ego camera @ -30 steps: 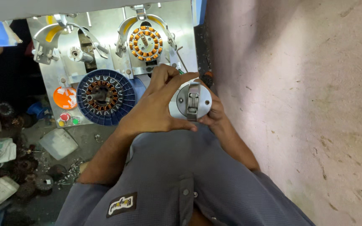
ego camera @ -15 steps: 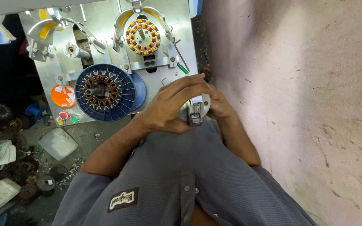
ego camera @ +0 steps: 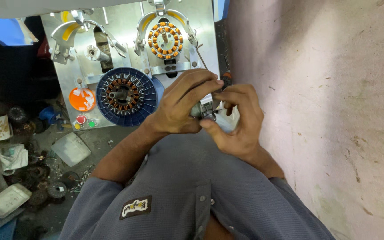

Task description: The person uses a hex key to tighten screws on small metal components, then places them into a larger cylindrical housing. They continue to adjust and secure parts within the housing using the hex key.

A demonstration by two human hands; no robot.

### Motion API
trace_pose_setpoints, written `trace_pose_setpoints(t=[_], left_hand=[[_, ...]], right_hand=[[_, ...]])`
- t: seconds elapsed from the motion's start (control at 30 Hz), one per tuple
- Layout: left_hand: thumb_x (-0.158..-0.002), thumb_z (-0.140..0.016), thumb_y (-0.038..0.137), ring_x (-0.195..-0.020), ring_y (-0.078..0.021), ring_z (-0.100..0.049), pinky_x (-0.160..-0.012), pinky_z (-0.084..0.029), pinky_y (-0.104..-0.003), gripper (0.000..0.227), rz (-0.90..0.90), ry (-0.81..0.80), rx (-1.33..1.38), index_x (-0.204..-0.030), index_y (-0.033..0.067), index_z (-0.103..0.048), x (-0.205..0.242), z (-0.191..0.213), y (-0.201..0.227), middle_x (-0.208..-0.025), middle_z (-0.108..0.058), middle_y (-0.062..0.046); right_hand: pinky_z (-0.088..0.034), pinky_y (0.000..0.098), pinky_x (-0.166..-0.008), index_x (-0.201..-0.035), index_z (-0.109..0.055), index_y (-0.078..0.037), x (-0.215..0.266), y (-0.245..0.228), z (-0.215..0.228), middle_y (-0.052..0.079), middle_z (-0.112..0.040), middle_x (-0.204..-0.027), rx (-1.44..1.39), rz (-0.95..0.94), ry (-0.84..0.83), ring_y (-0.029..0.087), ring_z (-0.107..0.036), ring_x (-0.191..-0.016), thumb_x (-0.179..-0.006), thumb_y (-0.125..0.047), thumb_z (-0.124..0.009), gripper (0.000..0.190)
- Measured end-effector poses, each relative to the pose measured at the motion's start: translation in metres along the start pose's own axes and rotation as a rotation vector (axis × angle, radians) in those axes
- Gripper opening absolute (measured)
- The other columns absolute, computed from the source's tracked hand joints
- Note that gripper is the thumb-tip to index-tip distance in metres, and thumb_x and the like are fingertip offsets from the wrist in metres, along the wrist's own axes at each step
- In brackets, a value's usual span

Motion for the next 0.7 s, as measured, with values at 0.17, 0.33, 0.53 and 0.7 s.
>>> trace_pose_setpoints(t=[0.17,0.33,0.53,0.7], left_hand=[[-0.082,-0.089,0.018,-0.108,-0.0303,-0.068,-0.091,-0.060,-0.040,0.064,0.003,0.008,-0.048,-0.135,-0.0009,-0.058,0.002,0.003,-0.005,-0.128,-0.059,-0.018],[-0.085,-0.087,0.013,-0.113,-0.0299,-0.069,-0.089,-0.060,-0.037,0.073,0.000,-0.046,-0.132,-0.147,0.0094,-0.050,0.009,0.004,-0.013,-0.136,-0.056,-0.018],[-0.083,-0.090,0.011,-0.120,-0.0271,-0.067,-0.103,-0.058,-0.040,0.102,0.316,-0.042,0.338,-0.161,0.0134,-0.024,0.017,0.003,-0.028,-0.148,-0.055,-0.019],[-0.070,-0.091,0.007,-0.117,-0.0287,-0.064,-0.101,-0.056,-0.042,0.103,0.471,-0.157,0.358,-0.157,0.0113,-0.035,0.025,-0.008,-0.038,-0.132,-0.055,-0.015]], right_hand=[[-0.048,0.0298,-0.061,-0.101,-0.060,0.000,-0.014,-0.011,-0.015,0.013,-0.061,-0.103,0.215,0.006,-0.002,0.018,-0.060,-0.076,-0.081,-0.014,-0.089,0.038],[-0.053,0.0278,-0.060,-0.096,-0.060,0.000,-0.018,0.004,-0.020,0.011,-0.066,-0.090,0.209,0.066,0.037,0.015,-0.067,-0.071,-0.083,-0.008,-0.084,0.028],[-0.053,0.0239,-0.049,-0.098,-0.068,0.003,-0.021,0.053,-0.014,0.007,-0.069,-0.076,-0.668,-0.490,0.034,0.008,-0.067,-0.060,-0.092,-0.013,-0.075,0.019],[-0.045,0.0212,-0.047,-0.098,-0.069,0.006,-0.010,0.078,-0.029,0.004,-0.064,-0.080,-0.995,-0.606,0.021,0.007,-0.059,-0.059,-0.096,-0.013,-0.073,0.019]])
Point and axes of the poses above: each hand's wrist, its own x-axis away from the middle knuckle, its own z-axis out of the back of the hand, y = z × x, the point moved 1 cm from there along -x, towards the middle knuckle
